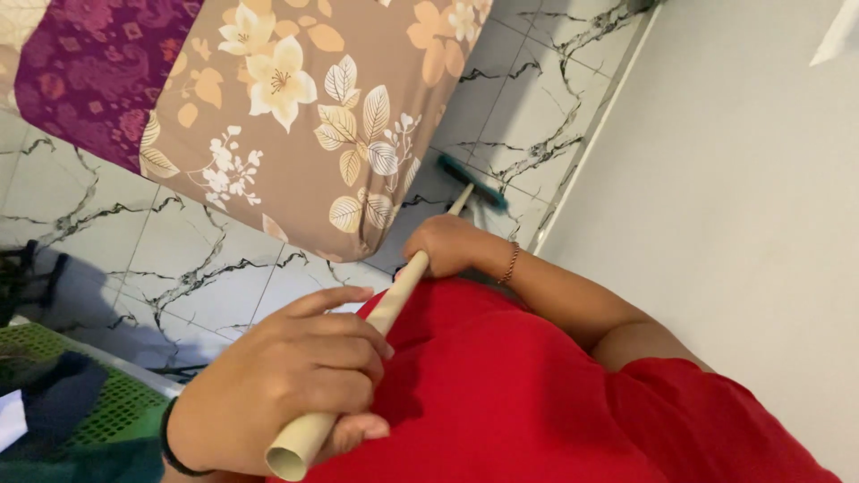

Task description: The person is sweeping the floor in a room using a broom.

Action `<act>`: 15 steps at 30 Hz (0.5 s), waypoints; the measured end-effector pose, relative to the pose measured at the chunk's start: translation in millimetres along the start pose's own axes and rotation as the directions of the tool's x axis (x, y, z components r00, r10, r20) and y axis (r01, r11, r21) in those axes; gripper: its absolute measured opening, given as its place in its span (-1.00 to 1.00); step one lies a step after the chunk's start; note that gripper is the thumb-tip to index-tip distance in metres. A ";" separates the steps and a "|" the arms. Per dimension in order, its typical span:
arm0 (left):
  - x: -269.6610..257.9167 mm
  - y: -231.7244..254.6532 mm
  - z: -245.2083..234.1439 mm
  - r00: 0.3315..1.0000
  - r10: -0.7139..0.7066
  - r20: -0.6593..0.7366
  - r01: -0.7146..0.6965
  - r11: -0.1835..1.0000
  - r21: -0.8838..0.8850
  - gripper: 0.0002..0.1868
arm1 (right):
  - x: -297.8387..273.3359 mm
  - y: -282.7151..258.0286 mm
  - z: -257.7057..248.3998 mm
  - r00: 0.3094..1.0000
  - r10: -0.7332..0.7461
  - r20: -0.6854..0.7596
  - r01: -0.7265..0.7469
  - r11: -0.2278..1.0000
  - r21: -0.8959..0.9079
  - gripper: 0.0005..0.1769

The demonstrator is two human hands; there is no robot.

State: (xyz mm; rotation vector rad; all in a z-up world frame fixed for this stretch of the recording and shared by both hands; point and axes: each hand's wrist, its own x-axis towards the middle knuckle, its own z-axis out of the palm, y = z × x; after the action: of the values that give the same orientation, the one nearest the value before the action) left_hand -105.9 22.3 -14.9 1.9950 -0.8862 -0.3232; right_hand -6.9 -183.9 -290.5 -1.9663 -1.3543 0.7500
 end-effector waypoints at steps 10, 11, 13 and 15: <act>105.7 -143.8 54.2 0.980 -0.083 -0.183 0.069 0.995 -0.078 -0.76 | -0.5 188.5 -104.3 0.936 0.145 -0.321 -0.216 0.956 -0.199 -0.43; 118.6 -171.8 65.1 0.982 -0.067 -0.174 0.054 0.995 -0.080 -0.71 | 0.5 208.5 -112.0 0.907 0.234 -0.350 -0.316 0.928 -0.197 -0.51; 140.4 -215.1 83.5 0.983 -0.057 -0.172 0.043 0.996 -0.084 -0.67 | 2.0 250.6 -115.8 0.872 0.317 -0.371 -0.407 0.892 -0.194 -0.58; 156.7 -245.5 97.8 0.982 -0.065 -0.176 0.044 0.992 -0.118 -0.65 | 3.4 293.3 -107.9 0.842 0.392 -0.371 -0.455 0.885 -0.098 -0.61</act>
State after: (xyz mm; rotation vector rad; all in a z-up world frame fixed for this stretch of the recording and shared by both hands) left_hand 66.0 -66.1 -253.7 1.9114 -0.6847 -0.2154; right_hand 247.2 -280.3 -444.9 -2.4523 -0.8056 0.4492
